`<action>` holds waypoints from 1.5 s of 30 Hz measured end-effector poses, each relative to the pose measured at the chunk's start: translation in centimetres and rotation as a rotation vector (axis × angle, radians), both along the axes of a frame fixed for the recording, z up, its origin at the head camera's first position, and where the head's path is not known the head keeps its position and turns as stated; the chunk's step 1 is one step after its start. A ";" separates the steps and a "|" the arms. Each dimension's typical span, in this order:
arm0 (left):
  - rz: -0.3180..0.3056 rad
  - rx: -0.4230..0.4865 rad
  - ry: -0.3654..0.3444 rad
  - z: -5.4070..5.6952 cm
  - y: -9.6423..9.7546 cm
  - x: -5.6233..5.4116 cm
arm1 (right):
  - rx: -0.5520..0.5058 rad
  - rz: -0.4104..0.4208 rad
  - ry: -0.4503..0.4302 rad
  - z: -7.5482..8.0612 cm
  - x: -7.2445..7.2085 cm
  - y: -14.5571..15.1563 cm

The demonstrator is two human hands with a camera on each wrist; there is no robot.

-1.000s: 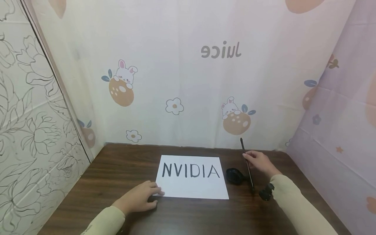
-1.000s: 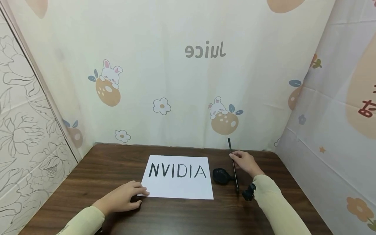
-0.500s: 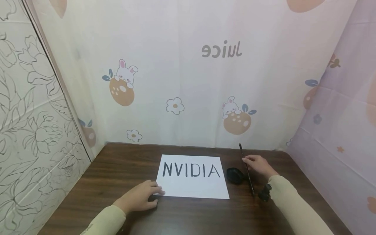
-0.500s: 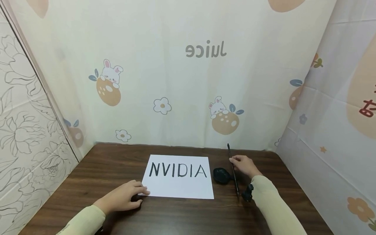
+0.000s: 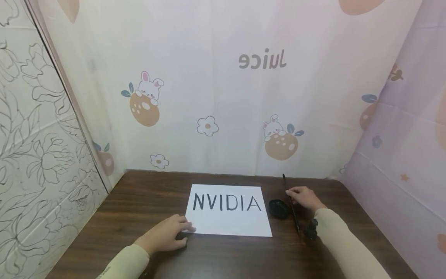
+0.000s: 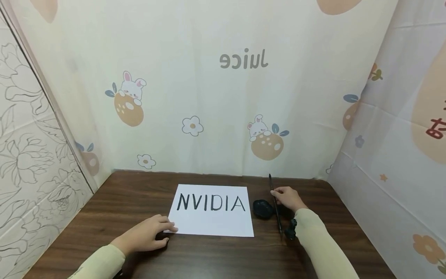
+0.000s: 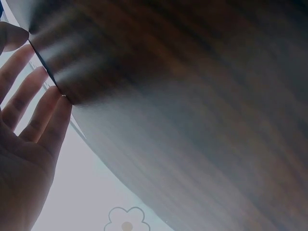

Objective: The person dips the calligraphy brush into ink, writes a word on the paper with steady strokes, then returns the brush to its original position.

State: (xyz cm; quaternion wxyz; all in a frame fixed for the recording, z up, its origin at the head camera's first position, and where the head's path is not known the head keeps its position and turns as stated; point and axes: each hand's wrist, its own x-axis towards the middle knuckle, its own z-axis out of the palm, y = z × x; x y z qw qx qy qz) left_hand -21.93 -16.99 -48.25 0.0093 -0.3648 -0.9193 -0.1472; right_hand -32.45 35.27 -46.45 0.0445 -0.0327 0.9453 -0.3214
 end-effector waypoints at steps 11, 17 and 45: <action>-0.004 0.001 0.017 -0.1 -0.1 0.0 | 0.017 -0.009 -0.024 0.0 -0.4 -0.6; -0.009 -0.001 0.018 -0.1 -0.1 0.0 | 0.048 -0.007 -0.037 -0.2 -0.7 -0.5; -0.015 0.004 0.020 0.0 -0.1 0.0 | 0.065 -0.036 -0.051 -0.1 -0.6 -0.7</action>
